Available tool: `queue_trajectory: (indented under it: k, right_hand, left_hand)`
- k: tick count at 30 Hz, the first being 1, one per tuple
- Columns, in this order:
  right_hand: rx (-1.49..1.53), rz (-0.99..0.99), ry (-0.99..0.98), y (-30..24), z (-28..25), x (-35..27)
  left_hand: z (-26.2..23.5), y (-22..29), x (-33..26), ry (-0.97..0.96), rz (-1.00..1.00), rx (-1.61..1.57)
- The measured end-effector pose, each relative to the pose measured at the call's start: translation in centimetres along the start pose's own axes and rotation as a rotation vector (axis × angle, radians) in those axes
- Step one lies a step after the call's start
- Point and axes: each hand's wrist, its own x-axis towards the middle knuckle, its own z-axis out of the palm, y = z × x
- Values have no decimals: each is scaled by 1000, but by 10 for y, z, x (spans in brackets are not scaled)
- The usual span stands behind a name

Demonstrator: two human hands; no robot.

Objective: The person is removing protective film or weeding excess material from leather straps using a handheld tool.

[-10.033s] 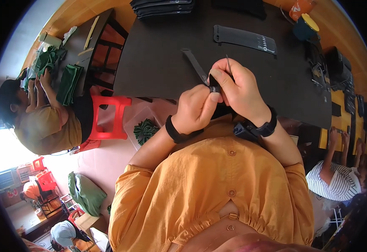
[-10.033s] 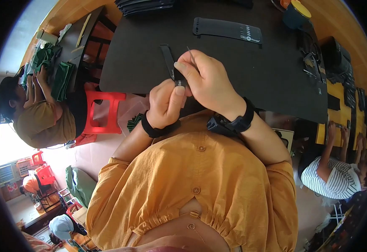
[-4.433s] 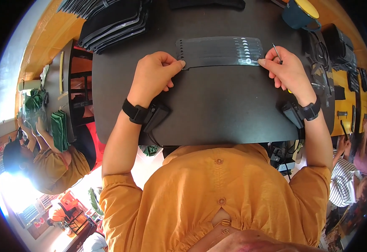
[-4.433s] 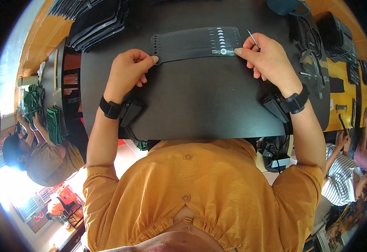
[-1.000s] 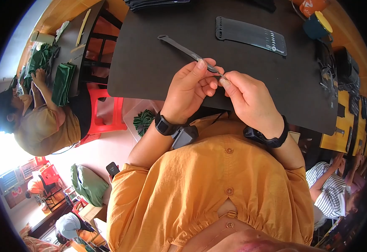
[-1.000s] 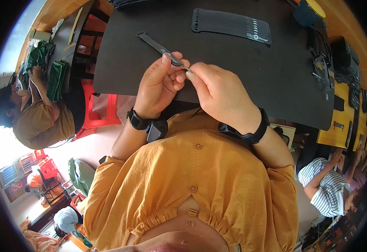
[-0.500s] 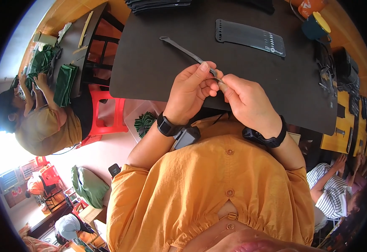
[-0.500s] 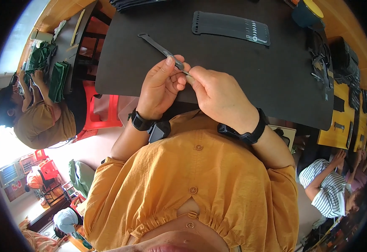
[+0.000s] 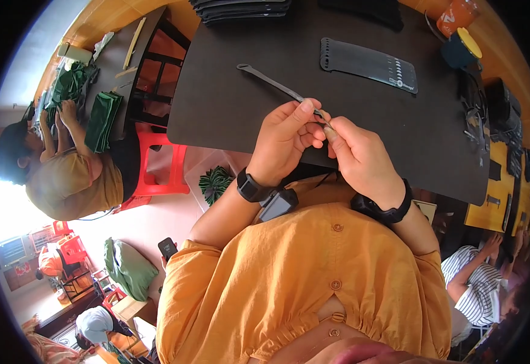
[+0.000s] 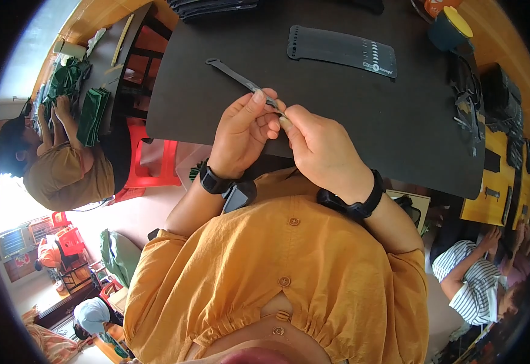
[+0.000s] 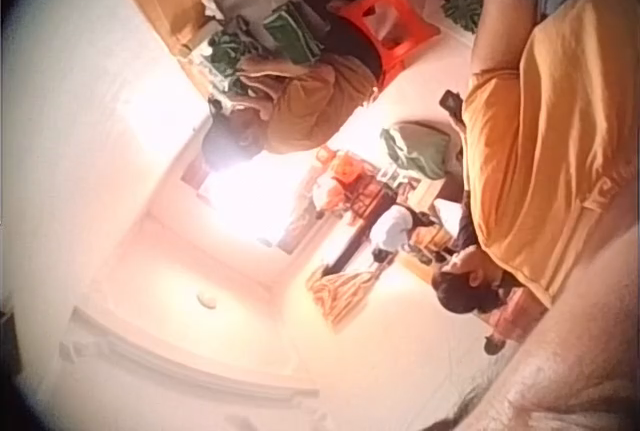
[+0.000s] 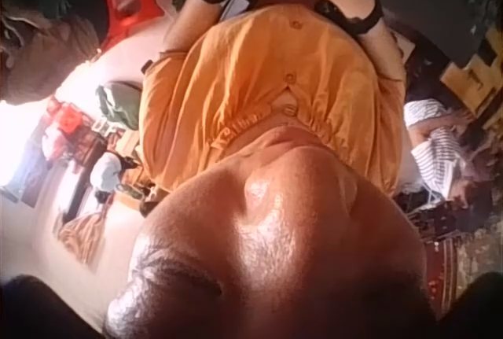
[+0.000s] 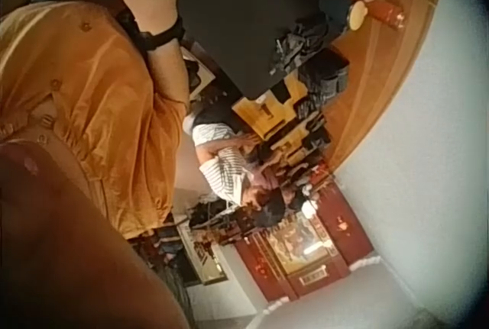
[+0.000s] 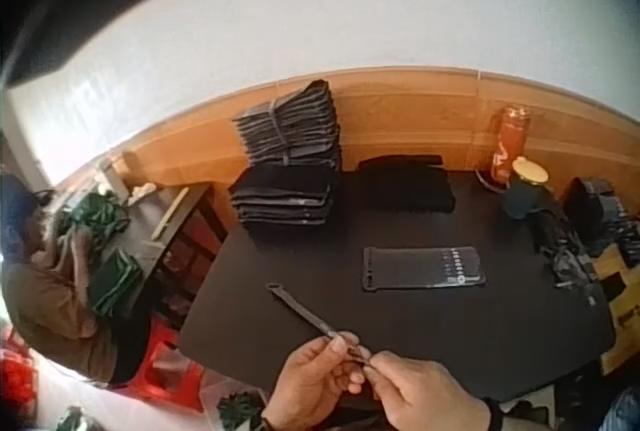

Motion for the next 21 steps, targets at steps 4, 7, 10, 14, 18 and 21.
queue_trajectory:
  k: [4, 7, 10, 14, 18, 21]
  right_hand:
    - [-58, -20, 5, 0, 3, 1]
    - [33, 58, 0, -1, 4, 1]
    - [60, 102, -21, -1, 2, 0]
    - [6, 109, -46, -1, -4, -2]
    - [46, 120, -24, -7, -6, -3]
    - [184, 277, -111, -14, -10, 1]
  left_hand:
    - [0, 0, 0, -16, 15, -13]
    - [0, -2, -3, 15, 26, -23]
    - [0, -2, -4, 6, 23, -14]
    - [4, -1, -5, 23, 13, 24]
    - [5, -3, -5, 64, 21, 73]
    - [2, -2, -4, 46, 7, 54]
